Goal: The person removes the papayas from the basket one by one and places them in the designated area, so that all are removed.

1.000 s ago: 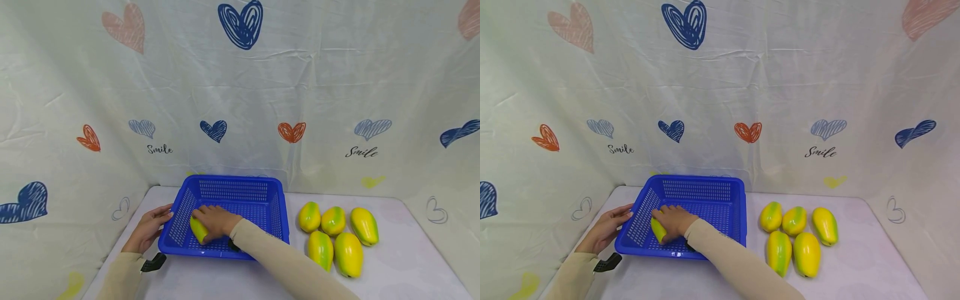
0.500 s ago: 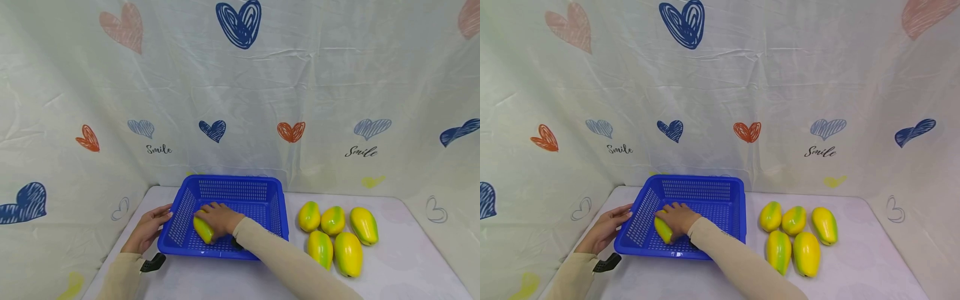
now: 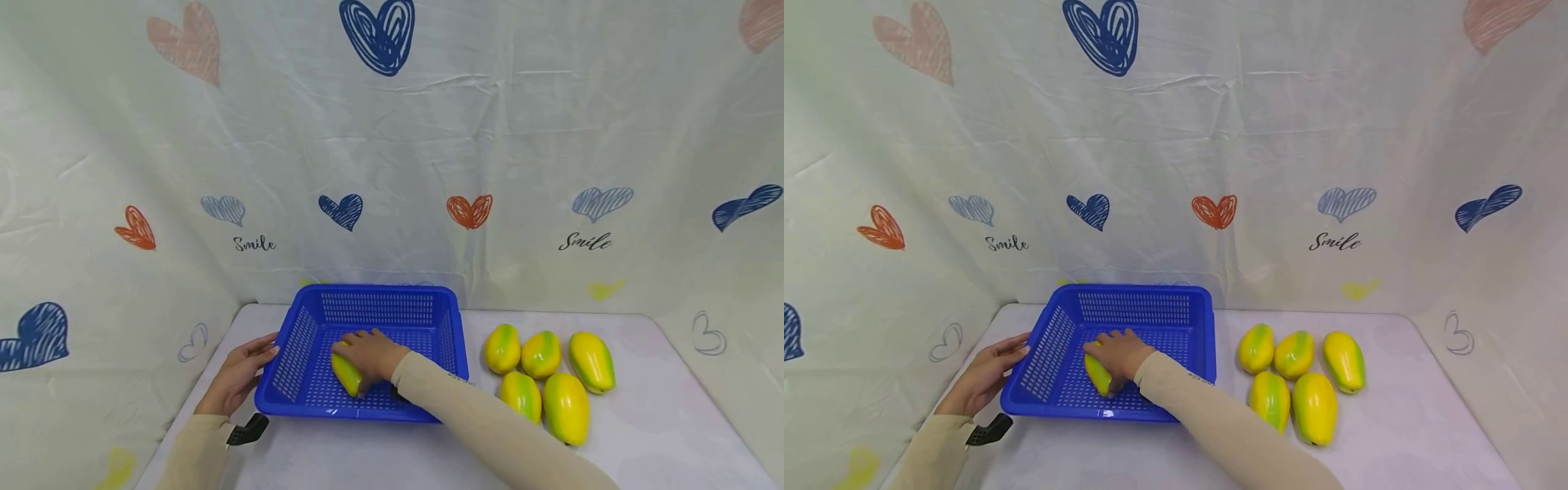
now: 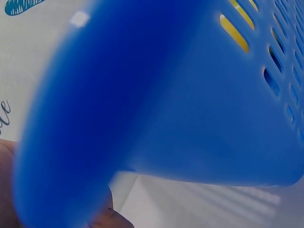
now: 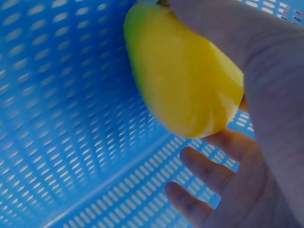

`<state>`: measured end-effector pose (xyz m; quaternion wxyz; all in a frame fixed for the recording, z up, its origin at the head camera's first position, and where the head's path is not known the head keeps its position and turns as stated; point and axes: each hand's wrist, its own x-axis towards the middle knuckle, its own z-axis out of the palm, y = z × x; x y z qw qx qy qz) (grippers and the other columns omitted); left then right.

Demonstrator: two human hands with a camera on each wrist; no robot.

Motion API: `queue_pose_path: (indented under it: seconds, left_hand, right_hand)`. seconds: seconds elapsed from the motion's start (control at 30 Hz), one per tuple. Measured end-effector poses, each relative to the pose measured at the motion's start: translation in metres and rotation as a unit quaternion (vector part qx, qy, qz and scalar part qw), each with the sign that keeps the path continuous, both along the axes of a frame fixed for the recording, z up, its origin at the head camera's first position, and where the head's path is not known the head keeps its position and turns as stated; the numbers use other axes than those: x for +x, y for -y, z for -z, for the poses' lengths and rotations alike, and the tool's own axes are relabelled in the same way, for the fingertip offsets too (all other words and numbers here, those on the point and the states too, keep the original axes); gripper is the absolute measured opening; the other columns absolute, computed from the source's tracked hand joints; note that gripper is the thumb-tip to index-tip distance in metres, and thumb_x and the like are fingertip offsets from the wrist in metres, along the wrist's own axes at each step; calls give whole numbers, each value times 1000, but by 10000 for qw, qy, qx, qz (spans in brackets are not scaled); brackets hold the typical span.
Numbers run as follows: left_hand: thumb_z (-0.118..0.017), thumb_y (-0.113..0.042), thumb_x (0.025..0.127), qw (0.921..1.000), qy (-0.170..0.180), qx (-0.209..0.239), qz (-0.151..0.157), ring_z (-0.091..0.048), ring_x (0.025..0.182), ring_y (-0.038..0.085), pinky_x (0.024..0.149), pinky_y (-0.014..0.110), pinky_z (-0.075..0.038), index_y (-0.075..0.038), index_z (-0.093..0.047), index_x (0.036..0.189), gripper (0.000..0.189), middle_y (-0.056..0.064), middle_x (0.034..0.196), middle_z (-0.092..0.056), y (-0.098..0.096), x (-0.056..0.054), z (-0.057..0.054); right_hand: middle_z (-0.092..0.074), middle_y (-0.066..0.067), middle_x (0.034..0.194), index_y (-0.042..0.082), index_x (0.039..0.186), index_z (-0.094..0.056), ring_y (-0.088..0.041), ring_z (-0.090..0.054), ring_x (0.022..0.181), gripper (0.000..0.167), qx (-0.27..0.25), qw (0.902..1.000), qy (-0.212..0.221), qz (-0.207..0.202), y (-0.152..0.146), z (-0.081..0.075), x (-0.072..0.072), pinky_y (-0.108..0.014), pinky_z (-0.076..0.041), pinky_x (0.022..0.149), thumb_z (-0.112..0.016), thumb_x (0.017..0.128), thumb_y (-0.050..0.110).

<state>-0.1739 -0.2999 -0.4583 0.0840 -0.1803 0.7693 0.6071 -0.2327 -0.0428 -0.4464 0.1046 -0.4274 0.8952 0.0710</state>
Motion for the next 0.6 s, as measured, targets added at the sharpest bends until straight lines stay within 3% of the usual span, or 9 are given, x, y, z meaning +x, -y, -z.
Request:
queue_pose_path:
  seconds: [0.27, 0.6]
  left_hand:
    - [-54, -23, 112, 10000, -15, -28, 14, -61, 115, 19, 117, 60, -42, 1, -32, 164, 61, 29, 159, -42, 0, 1, 0]
    - [-54, -24, 112, 10000, 16, -26, -6, -58, 126, 29, 119, 61, -40, 0, -31, 164, 62, 30, 160, -40, -1, 0, 0]
  right_hand:
    - [-50, 2, 157, 30, 158, -43, -23, -49, 145, 94, -94, 9997, 176, 125, -15, -1, -4, -49, -39, 122, -92, 80, 50]
    - [-51, 2, 154, 31, 154, -46, -23, -51, 142, 93, -70, 9997, 146, 185, -24, 0, -3, -49, -40, 121, -94, 77, 49]
